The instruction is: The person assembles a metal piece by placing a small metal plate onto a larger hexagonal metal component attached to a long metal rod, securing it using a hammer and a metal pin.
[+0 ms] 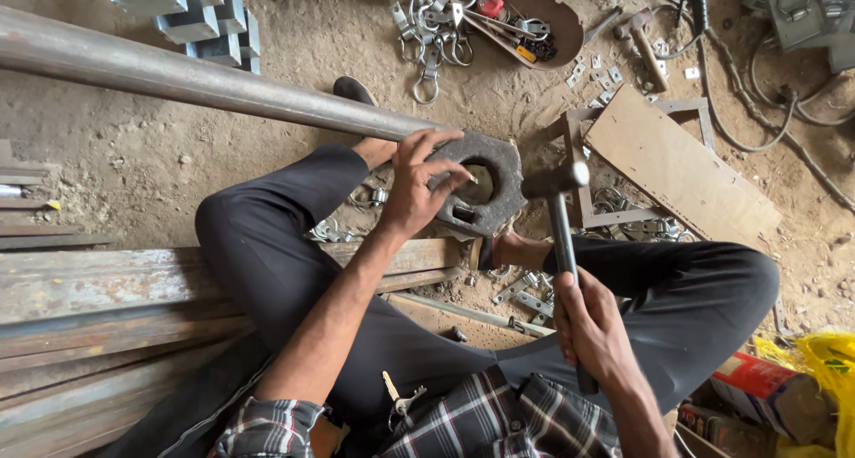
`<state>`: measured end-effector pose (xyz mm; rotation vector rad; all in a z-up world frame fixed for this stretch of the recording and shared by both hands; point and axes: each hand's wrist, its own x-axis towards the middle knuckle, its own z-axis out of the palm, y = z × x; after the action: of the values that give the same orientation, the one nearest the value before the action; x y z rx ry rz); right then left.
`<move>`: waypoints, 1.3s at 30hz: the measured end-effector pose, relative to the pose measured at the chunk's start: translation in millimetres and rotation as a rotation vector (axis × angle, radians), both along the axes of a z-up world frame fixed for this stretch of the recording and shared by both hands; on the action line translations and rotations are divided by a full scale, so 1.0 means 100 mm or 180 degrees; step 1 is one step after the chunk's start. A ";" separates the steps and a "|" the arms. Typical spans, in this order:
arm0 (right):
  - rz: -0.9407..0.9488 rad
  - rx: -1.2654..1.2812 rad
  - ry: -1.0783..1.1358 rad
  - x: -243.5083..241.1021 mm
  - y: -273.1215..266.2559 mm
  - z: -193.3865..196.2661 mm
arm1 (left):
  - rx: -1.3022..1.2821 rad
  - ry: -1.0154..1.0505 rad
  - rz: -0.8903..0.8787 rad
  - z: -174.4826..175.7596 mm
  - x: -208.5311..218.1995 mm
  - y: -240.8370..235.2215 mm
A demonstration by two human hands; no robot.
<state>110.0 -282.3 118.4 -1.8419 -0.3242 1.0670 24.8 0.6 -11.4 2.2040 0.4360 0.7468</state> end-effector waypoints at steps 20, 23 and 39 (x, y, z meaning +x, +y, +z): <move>0.0267 -0.0335 -0.0523 0.04 0.10 -0.28 | 0.0499 0.0018 0.0926 -0.03 0.18 -0.02; 0.0499 -0.0451 -0.0762 0.19 0.18 -0.44 | -0.0315 -0.0189 0.1055 -0.01 0.08 -0.03; 0.1129 0.0006 -0.2386 0.27 0.51 -0.21 | -0.2962 -0.0609 0.1588 -0.40 -0.06 0.10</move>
<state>137.2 -231.4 97.5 -2.1772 -1.1196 0.5454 18.4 10.9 -51.5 1.1493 1.0135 0.7800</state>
